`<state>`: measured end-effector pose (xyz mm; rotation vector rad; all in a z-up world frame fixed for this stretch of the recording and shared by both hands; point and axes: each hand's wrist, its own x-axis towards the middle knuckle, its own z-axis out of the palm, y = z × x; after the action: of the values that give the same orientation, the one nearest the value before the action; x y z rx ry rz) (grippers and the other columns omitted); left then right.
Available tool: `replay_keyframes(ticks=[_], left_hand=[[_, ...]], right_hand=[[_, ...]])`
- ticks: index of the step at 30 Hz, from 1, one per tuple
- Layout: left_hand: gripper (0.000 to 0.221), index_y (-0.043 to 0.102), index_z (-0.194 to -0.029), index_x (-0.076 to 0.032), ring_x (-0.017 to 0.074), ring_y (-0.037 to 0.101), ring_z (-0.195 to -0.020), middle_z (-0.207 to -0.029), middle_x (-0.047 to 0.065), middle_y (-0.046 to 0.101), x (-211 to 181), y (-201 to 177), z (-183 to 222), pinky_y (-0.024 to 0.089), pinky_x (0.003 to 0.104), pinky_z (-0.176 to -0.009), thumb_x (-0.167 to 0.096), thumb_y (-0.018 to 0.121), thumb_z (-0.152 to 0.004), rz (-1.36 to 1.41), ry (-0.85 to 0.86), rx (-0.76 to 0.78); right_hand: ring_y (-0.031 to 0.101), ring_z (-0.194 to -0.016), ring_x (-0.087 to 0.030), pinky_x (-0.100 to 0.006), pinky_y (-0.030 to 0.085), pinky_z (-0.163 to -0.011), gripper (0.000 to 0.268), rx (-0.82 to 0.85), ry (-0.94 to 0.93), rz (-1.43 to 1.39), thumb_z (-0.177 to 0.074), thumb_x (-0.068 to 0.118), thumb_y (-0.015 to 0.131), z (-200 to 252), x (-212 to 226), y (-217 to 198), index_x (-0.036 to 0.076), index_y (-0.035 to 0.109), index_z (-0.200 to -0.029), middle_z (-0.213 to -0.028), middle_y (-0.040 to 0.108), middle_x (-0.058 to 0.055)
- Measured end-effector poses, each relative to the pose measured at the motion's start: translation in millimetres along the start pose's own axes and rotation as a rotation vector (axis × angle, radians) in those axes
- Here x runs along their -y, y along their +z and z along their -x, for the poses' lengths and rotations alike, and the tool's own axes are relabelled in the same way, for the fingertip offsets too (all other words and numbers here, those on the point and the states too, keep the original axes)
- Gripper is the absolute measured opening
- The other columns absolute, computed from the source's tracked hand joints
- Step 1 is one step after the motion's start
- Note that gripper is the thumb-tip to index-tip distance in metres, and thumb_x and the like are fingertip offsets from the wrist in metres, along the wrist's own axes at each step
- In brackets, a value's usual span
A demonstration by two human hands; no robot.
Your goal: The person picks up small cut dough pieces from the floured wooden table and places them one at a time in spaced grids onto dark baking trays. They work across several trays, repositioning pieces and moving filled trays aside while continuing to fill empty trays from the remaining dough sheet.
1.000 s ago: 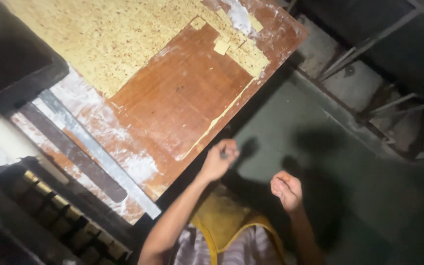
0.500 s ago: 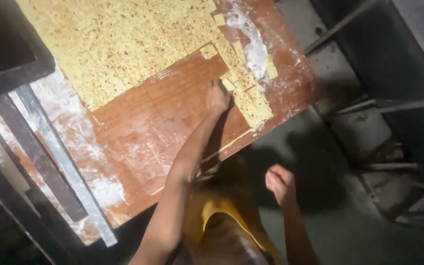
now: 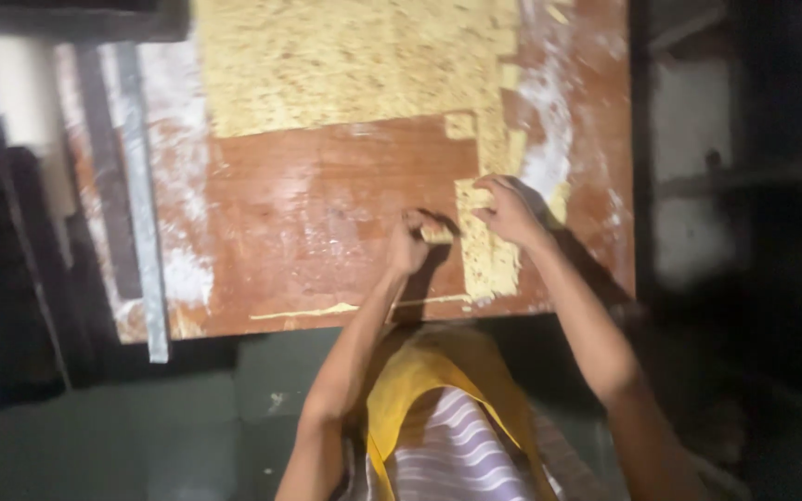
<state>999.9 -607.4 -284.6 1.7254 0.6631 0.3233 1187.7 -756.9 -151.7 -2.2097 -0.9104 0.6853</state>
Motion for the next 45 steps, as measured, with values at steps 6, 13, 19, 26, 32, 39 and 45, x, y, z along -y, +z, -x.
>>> replay_keyframes(ticks=[6, 13, 19, 26, 32, 39, 45], left_hand=[[0.031, 0.074, -0.092, -0.002, 0.0202, 0.066, -0.111, -0.122, 0.01, 0.068, 6.4, -63.0, 74.9, 0.055, 0.033, -0.095, 0.02, 0.074, -0.071, 0.421, -0.13, -0.176], [0.025, 0.073, -0.098, 0.002, 0.0166, 0.07, -0.106, -0.126, 0.014, 0.071, -18.9, -130.5, 164.7, 0.059, 0.03, -0.095, 0.012, 0.081, -0.076, 0.744, -0.263, -0.521], [0.029, 0.071, -0.103, 0.008, 0.0173, 0.07, -0.105, -0.129, 0.012, 0.068, -33.7, -214.3, 227.1, 0.06, 0.032, -0.093, 0.005, 0.085, -0.079, 0.844, -0.114, -0.541], [0.031, 0.061, -0.121, 0.006, 0.0156, 0.069, -0.111, -0.131, 0.012, 0.067, -31.3, -358.6, 342.0, 0.06, 0.031, -0.097, 0.004, 0.074, -0.093, 0.938, 0.134, -0.64], [0.048, 0.051, -0.129, 0.0, 0.017, 0.068, -0.108, -0.132, 0.01, 0.061, -56.1, -502.5, 437.6, 0.059, 0.032, -0.093, 0.011, 0.07, -0.087, 0.787, 0.187, -0.817], [0.045, 0.054, -0.128, 0.002, 0.0194, 0.068, -0.109, -0.124, 0.015, 0.066, -43.9, -621.3, 477.0, 0.059, 0.034, -0.095, 0.013, 0.071, -0.088, 0.8, 0.229, -1.034], [0.036, 0.056, -0.125, 0.002, 0.0182, 0.068, -0.106, -0.128, 0.014, 0.064, -35.8, -740.8, 482.3, 0.06, 0.033, -0.091, 0.01, 0.069, -0.091, 0.749, 0.212, -1.024]], right_hand=[[0.064, -0.115, -0.04, -0.048, 0.052, -0.094, 0.063, 0.392, -0.078, 0.573, -0.071, 0.029, 0.087, -106.4, -30.1, 16.6, 0.005, 0.063, -0.125, -0.123, 0.067, -0.023], [0.076, -0.085, -0.034, -0.045, 0.059, -0.078, 0.045, 0.699, -0.051, 1.024, -0.067, 0.042, 0.091, -150.5, -44.8, 20.6, 0.005, 0.079, -0.09, -0.09, 0.078, -0.02], [0.073, -0.077, -0.03, -0.041, 0.056, -0.072, 0.042, 0.618, -0.24, 0.875, -0.078, 0.045, 0.084, -116.9, 132.5, 81.0, 0.004, 0.078, -0.09, -0.082, 0.077, -0.017], [0.063, -0.07, -0.018, -0.034, 0.053, -0.064, 0.037, 0.559, -0.355, 0.457, -0.077, 0.025, 0.089, -33.5, 384.6, 218.0, 0.001, 0.072, -0.1, -0.076, 0.071, -0.011], [0.071, -0.088, -0.013, -0.028, 0.058, -0.079, 0.022, 0.702, -0.405, -0.191, -0.086, 0.005, 0.077, -22.4, 524.3, 306.7, 0.003, 0.068, -0.107, -0.096, 0.075, -0.005], [0.071, -0.097, -0.016, -0.03, 0.058, -0.085, 0.032, 0.832, -0.502, -0.417, -0.087, -0.002, 0.074, -30.2, 659.0, 389.5, 0.001, 0.065, -0.118, -0.106, 0.073, -0.009], [0.07, -0.089, -0.012, -0.028, 0.056, -0.079, 0.027, 0.788, -0.532, -0.137, -0.087, 0.003, 0.077, -68.7, 784.6, 498.8, 0.0, 0.07, -0.112, -0.098, 0.075, -0.007]])
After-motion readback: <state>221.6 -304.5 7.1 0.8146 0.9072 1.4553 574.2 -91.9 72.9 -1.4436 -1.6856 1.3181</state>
